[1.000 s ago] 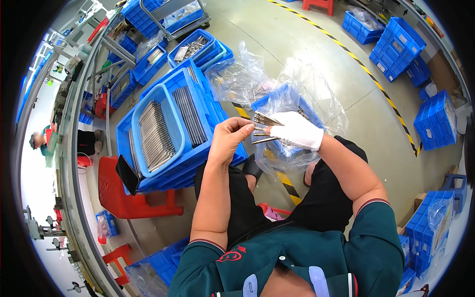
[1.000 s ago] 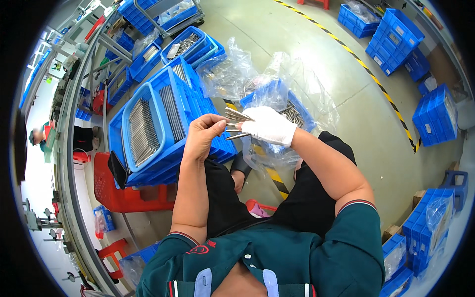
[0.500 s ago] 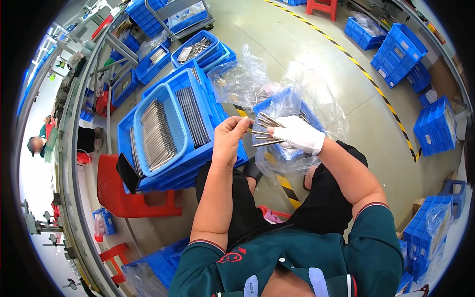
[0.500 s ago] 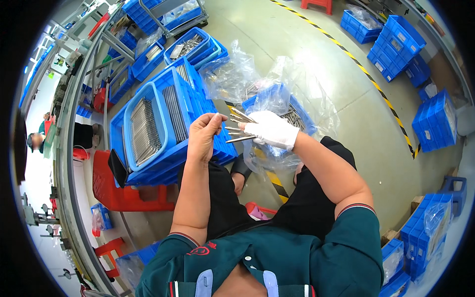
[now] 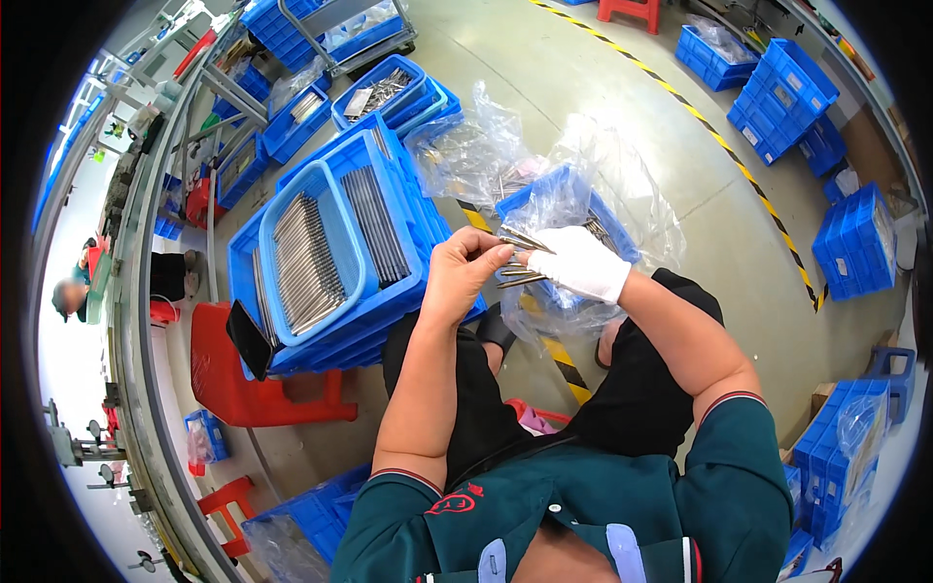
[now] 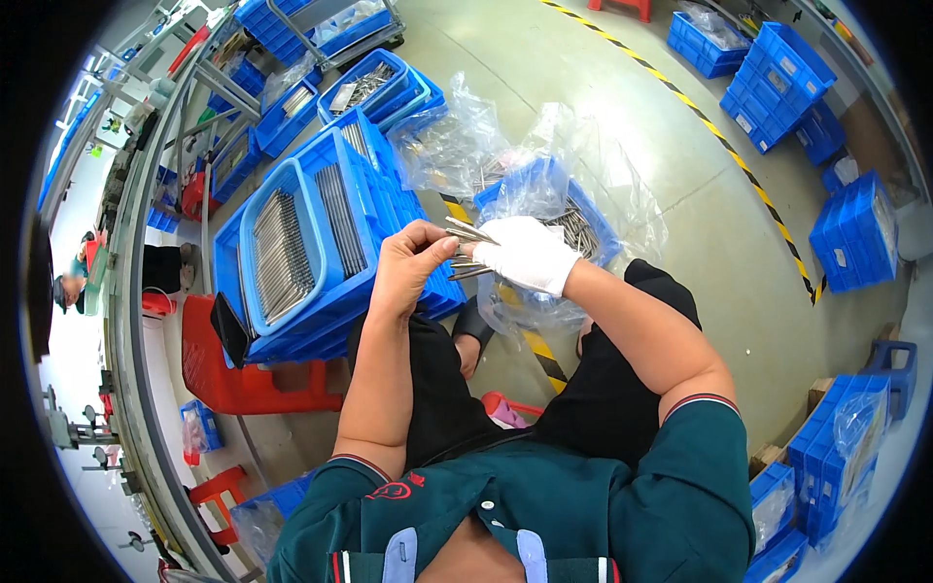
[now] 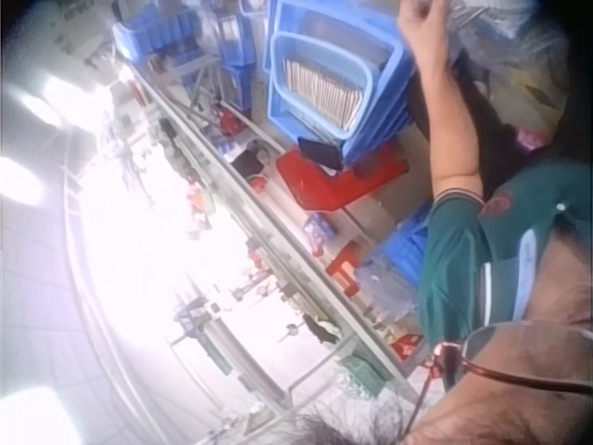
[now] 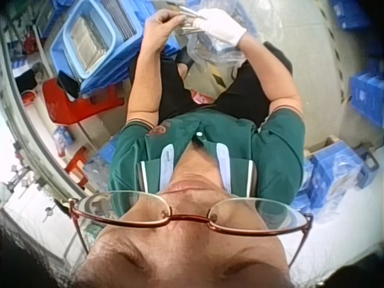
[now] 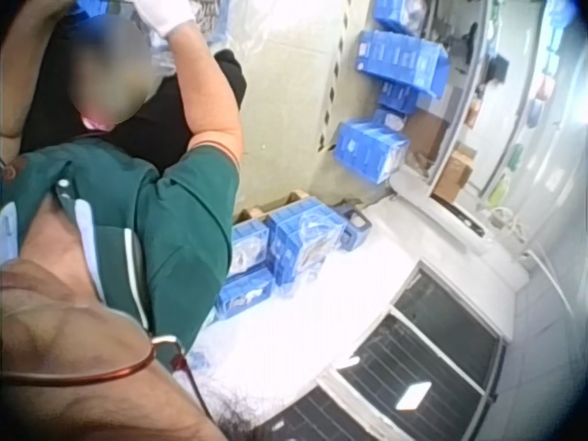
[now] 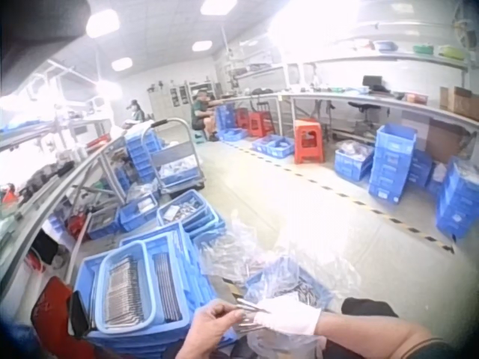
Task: The person sits on the floor and repeatedly picks up small metal rods from a plastic bag, inspects them, and places them into a blue crate. The person handles the rods in small batches, aligning them before depositing them into the crate.
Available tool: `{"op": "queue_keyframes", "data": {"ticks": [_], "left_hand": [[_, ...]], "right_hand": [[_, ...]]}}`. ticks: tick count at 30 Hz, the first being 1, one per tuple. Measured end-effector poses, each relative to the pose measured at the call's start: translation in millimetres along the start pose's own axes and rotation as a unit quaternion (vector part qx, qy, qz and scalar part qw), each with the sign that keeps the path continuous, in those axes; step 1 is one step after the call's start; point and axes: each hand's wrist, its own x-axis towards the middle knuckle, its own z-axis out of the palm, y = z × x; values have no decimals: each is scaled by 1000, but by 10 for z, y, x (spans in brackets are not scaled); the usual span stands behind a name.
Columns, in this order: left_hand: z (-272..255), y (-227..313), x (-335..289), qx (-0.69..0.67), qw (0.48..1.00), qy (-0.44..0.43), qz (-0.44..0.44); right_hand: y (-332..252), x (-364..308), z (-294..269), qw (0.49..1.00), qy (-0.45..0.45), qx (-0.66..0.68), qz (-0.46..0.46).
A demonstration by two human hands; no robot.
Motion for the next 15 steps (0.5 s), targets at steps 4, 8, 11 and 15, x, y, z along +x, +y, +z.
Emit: {"op": "queue_keyframes", "data": {"ticks": [4,8,11,15], "left_hand": [[-46,-59,37,-51,998,-36,-26],[-16,-80,23,-28,999,-2,-16],[-22,-125,34,-62,998,5,-10],[-44,-157,47,-129,991,-18,-41]], "right_hand": [[48,-7,40,999,12,-26,-19],[61,7,49,999,23,-8,-23],[0,1,6,1000,6,28,1],[-22,4,-28,999,-5,44,19]]}}
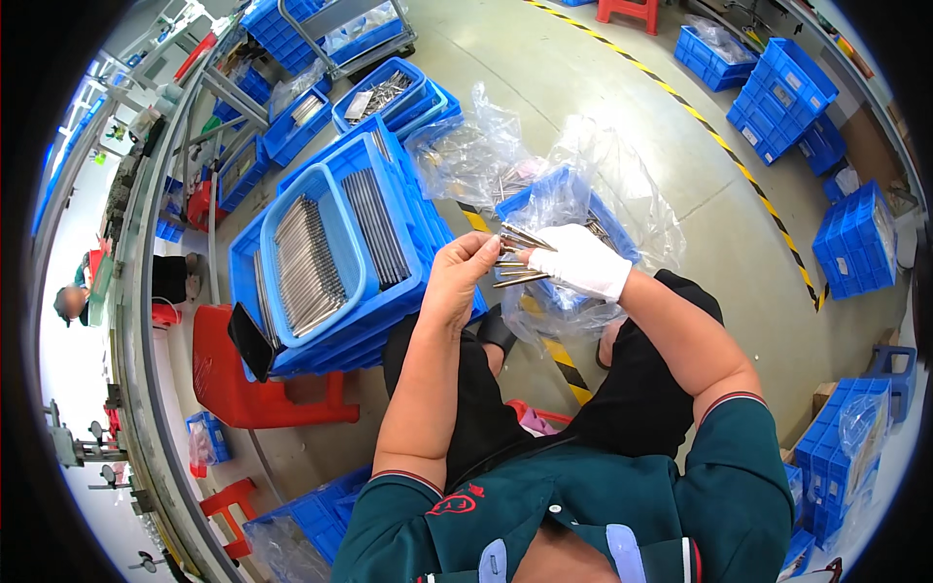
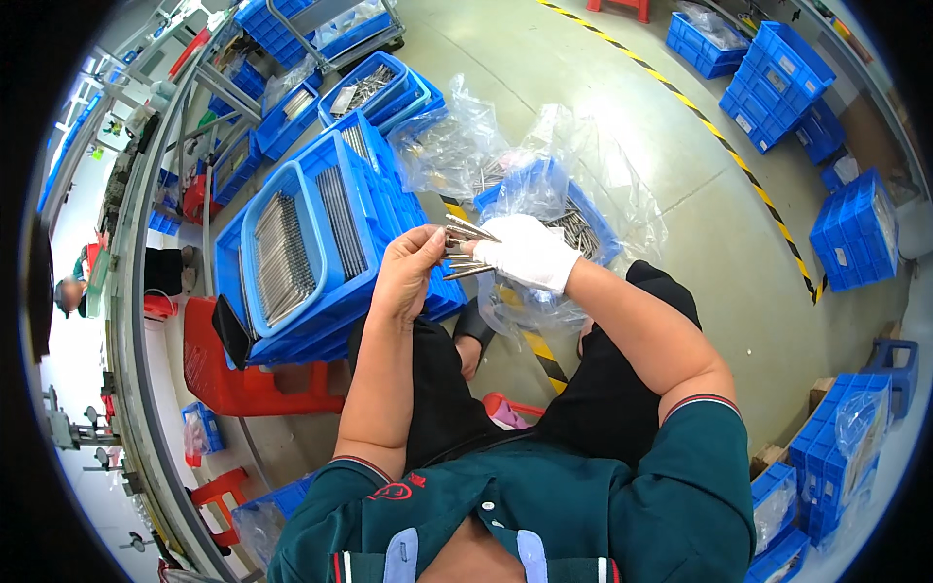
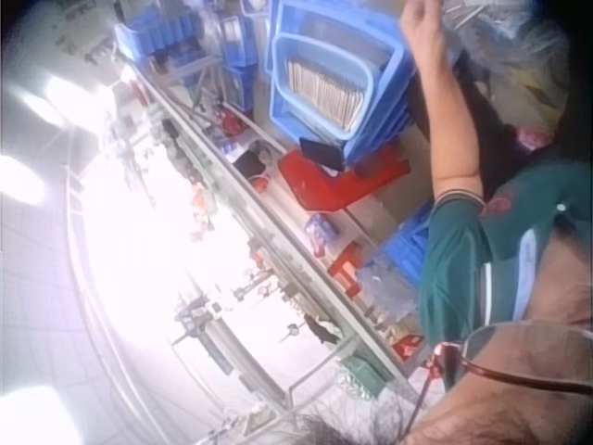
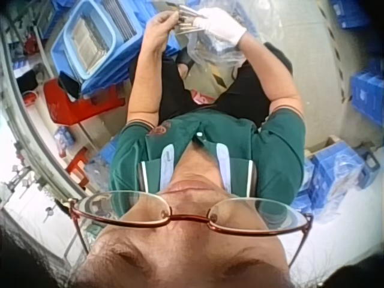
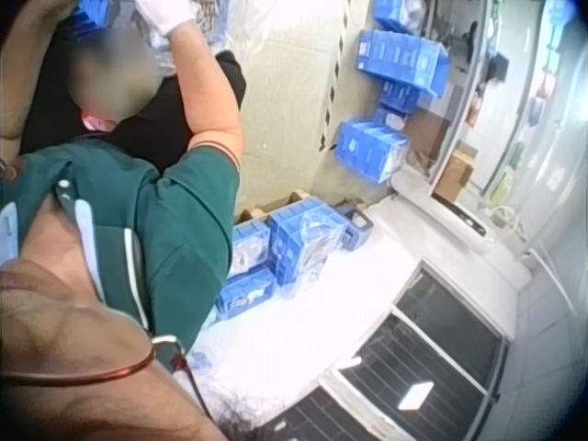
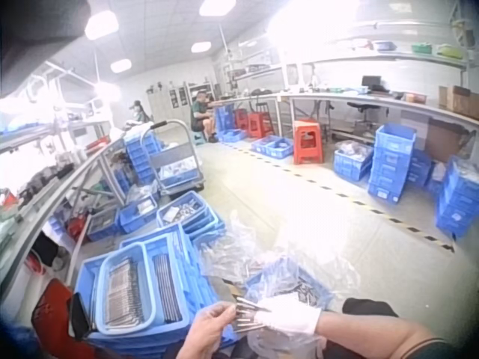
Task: The person sits on the floor and repeatedly picks up small metal rods from a plastic bag, inspects them, and places them into a blue crate. The person handles the rods in small batches, aligning them before depositing them into the crate.
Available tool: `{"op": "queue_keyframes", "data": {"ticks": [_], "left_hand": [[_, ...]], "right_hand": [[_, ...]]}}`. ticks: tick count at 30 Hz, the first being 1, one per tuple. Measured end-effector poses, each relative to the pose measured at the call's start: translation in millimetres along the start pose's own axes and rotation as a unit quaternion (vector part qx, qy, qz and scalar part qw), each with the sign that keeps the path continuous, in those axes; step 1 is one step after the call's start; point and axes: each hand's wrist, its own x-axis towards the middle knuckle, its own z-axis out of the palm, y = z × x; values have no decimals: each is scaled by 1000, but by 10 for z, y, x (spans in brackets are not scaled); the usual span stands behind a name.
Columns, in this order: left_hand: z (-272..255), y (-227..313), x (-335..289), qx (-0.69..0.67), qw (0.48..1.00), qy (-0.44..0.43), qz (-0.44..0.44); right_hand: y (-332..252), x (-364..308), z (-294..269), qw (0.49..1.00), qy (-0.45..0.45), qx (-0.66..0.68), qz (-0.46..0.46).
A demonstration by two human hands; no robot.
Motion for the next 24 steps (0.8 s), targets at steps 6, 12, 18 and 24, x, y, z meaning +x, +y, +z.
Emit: {"op": "queue_keyframes", "data": {"ticks": [6,12,18,24], "left_hand": [[-33,-8,-6,-60,996,-19,-56],[108,-35,-54,-26,999,35,30],[148,-11,-84,-126,992,7,-18],[189,74,-128,63,996,40,58]], "right_hand": [[-15,-32,-13,1000,-8,-12,-11],[-7,-20,-38,1000,-20,12,16],[-5,-20,23,999,-4,53,5],[20,1,-51,995,-37,81,37]]}}
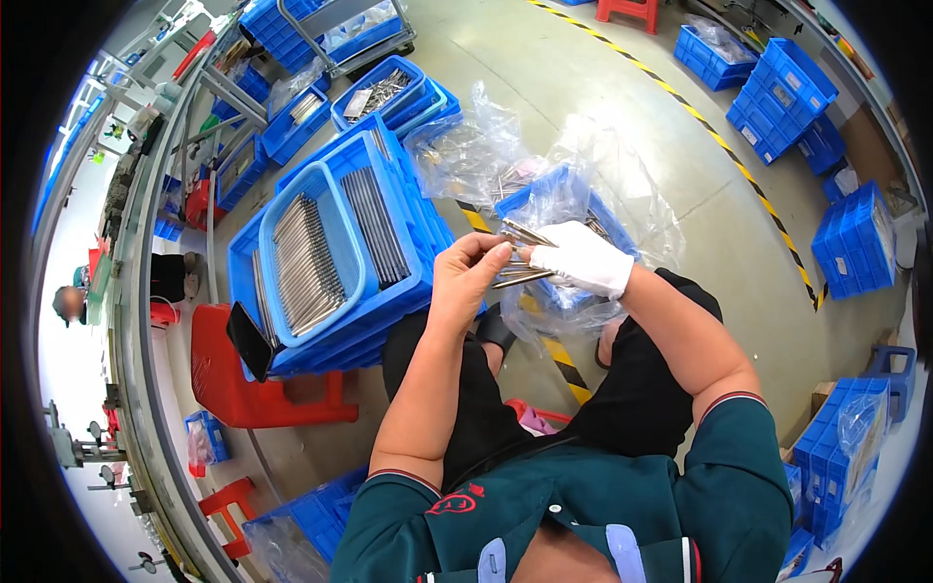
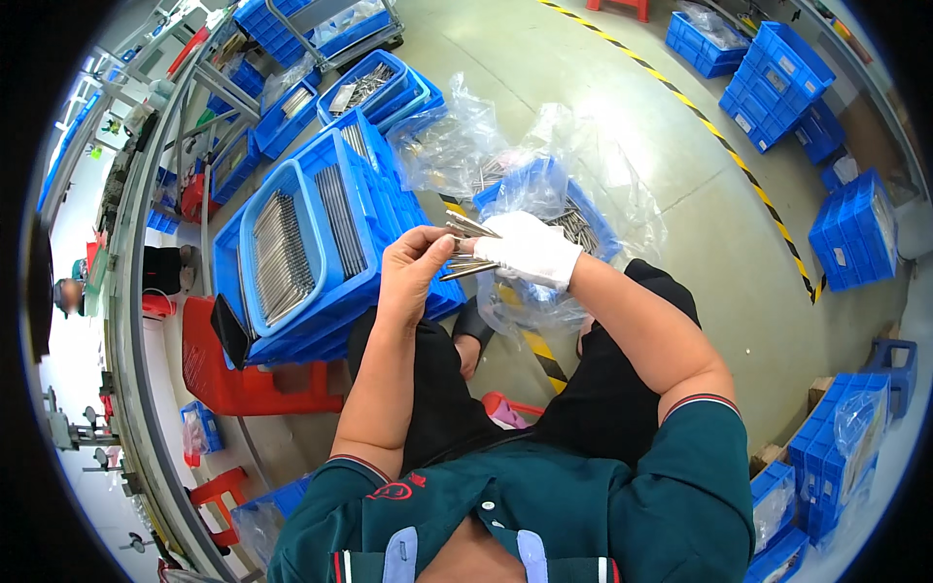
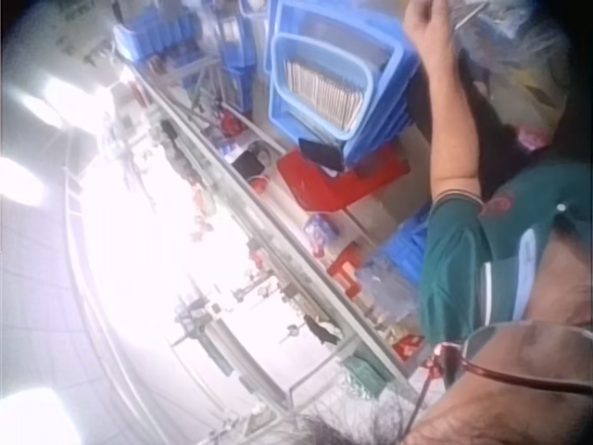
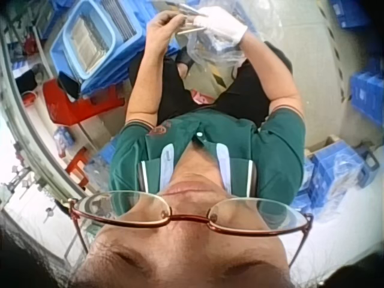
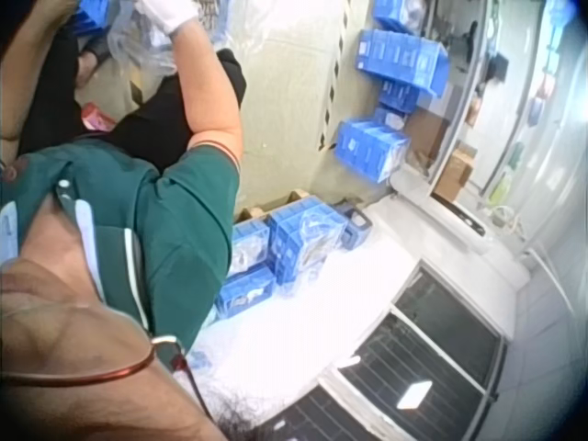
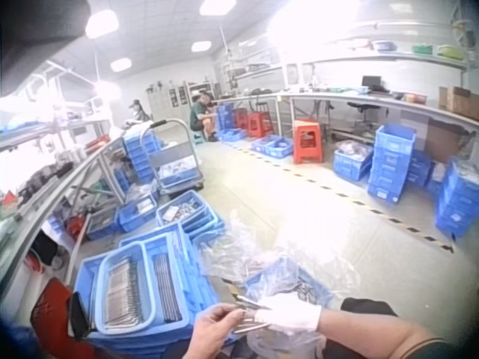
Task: The person sits on the floor and repeatedly picks up small metal rods from a plastic bag, inspects them, and places them into a blue crate. The person handles the rods in small batches, aligning them before depositing them into the crate.
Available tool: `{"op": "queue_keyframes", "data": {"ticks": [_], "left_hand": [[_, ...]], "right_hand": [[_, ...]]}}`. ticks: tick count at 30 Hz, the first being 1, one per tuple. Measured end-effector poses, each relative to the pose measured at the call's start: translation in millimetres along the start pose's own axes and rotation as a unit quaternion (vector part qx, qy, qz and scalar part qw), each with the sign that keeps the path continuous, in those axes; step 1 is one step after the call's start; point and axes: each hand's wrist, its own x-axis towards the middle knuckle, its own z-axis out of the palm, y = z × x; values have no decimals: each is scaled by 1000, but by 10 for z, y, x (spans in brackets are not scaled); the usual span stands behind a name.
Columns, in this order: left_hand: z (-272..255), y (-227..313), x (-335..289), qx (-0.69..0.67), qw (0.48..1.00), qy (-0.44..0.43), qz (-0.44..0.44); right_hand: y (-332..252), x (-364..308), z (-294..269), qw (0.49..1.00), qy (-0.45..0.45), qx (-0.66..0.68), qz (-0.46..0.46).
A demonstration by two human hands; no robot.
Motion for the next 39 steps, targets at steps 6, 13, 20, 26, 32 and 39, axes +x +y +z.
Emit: {"op": "queue_keyframes", "data": {"ticks": [6,13,20,26,32,39], "left_hand": [[-97,25,40,30,996,73,33],[-87,17,56,-59,998,-2,-20],[-163,27,53,-29,998,-41,-39],[-162,-14,56,-114,990,-34,-72],[-141,-152,64,-187,978,-13,-97],[-43,-39,13,-269,951,-32,-152]], "right_hand": [[-54,-32,-8,999,1,40,24],[-64,-51,0,999,-52,-15,6],[-85,-59,1,997,-65,-40,5],[-17,-38,36,998,-52,-20,-1],[57,-2,129,995,21,-81,-50],[40,-15,135,996,21,-72,-42]]}}
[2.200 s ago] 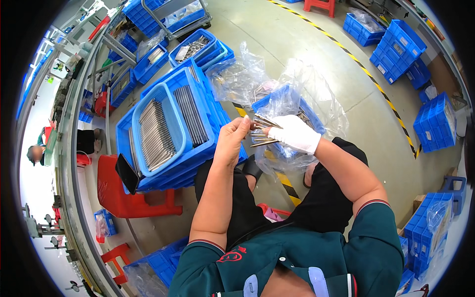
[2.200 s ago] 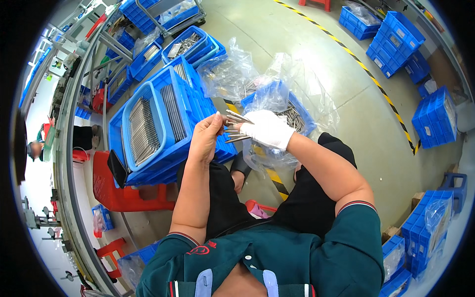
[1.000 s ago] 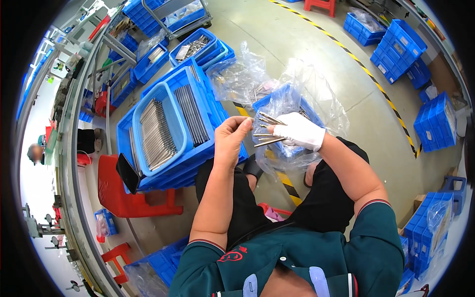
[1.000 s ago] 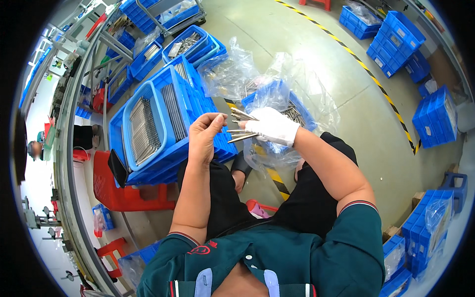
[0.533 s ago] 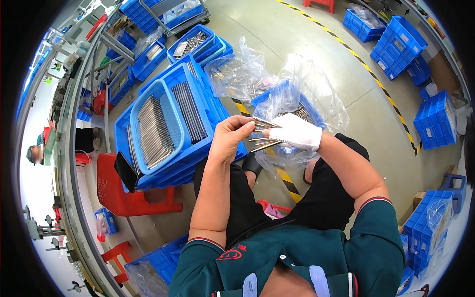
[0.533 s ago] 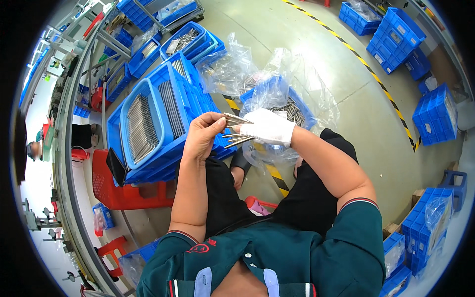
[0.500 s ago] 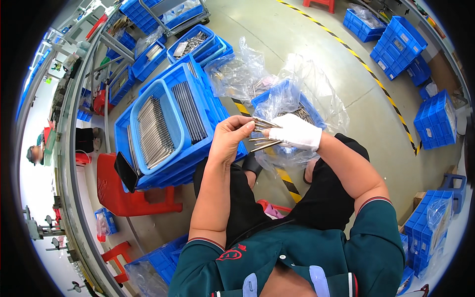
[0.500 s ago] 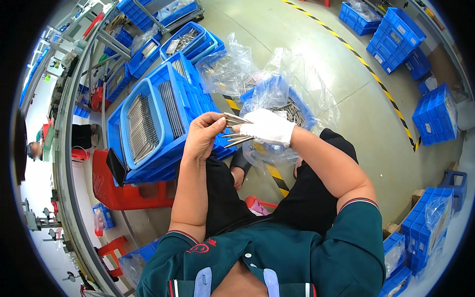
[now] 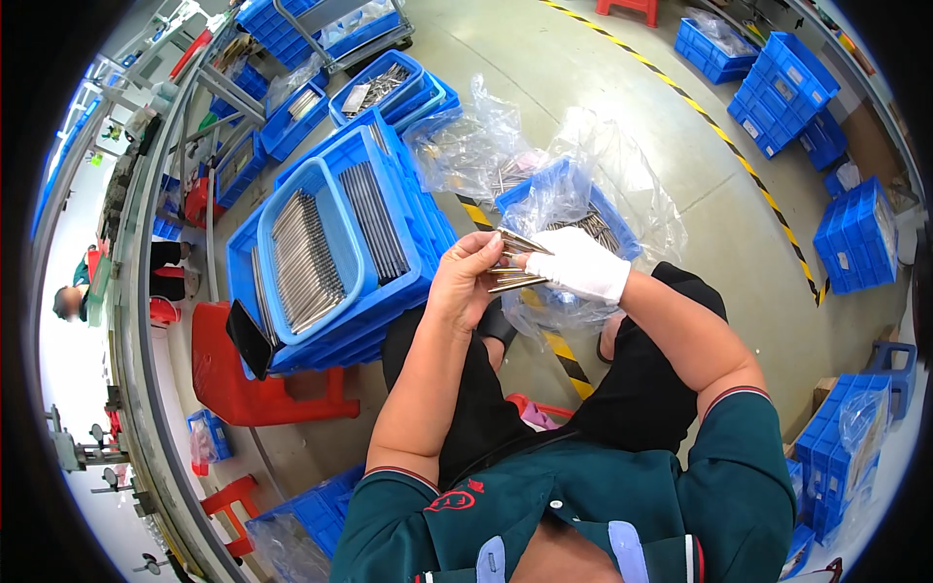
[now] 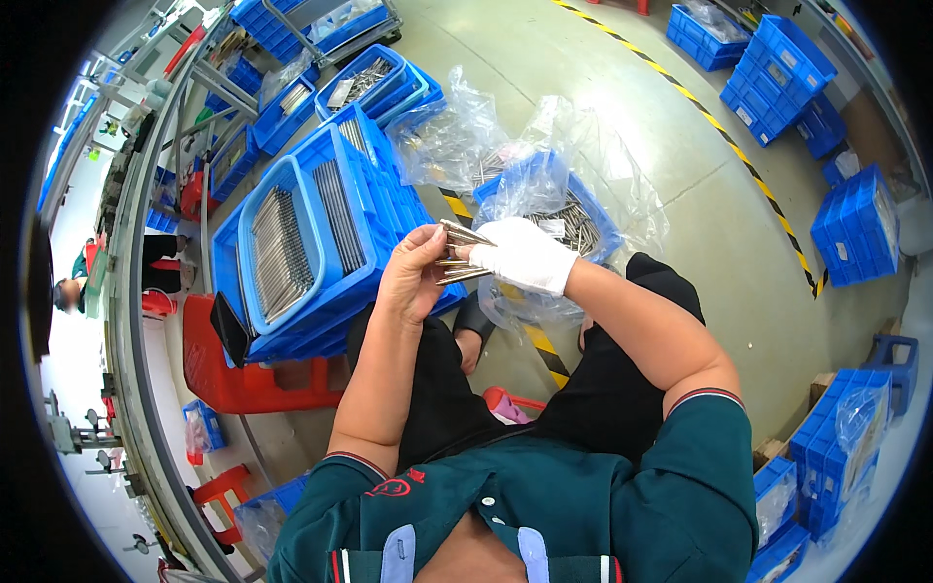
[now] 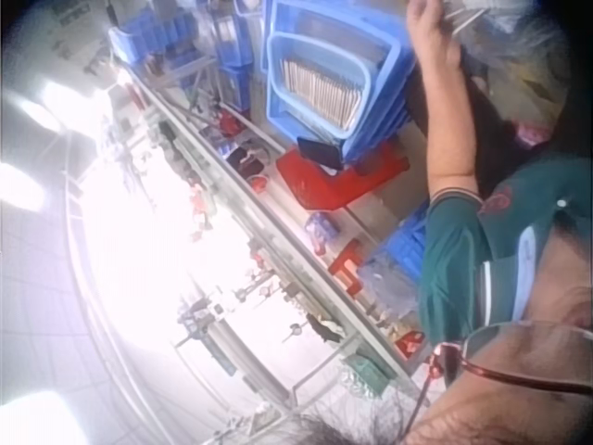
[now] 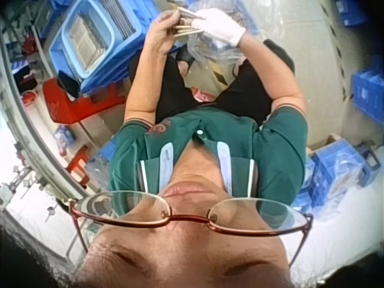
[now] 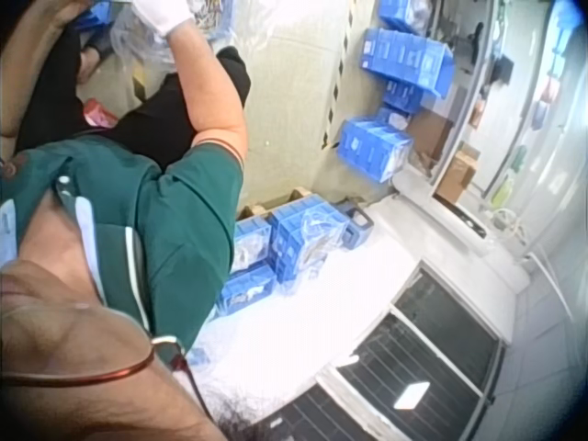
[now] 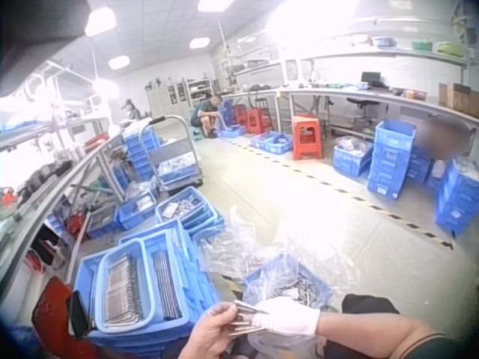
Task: The person sits on the floor and repeatedly picks up small metal rods from a plastic bag, inspects them, and places them into a blue crate. The person handles the rods in small batches, aligning them before depositing them into the crate.
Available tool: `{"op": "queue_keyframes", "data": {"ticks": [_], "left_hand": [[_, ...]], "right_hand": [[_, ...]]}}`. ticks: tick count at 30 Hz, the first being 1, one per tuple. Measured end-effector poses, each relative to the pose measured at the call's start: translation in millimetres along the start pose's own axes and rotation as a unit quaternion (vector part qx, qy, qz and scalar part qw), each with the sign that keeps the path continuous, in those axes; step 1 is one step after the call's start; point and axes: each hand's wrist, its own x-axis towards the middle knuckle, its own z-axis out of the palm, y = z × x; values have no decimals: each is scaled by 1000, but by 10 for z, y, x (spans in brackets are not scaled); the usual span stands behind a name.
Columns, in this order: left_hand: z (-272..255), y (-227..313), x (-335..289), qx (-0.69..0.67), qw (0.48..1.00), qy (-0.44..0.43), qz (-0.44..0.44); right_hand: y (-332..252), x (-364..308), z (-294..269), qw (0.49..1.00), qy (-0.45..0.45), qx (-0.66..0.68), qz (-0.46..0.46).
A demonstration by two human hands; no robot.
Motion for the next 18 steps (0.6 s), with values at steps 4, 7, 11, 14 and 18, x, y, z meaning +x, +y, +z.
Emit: {"op": "queue_keyframes", "data": {"ticks": [4,7,11,14,18], "left_hand": [[-74,-12,37,149,985,26,86],[2,11,-7,249,954,63,152],[-60,120,30,218,946,105,214],[-9,62,6,220,957,74,176],[25,87,-2,246,954,52,163]], "right_hand": [[21,17,-13,1000,-12,23,-1],[27,34,-40,998,-32,43,18],[48,51,-68,997,-55,35,38],[4,28,-45,998,-56,23,29],[-97,6,-62,996,-79,1,36]]}}
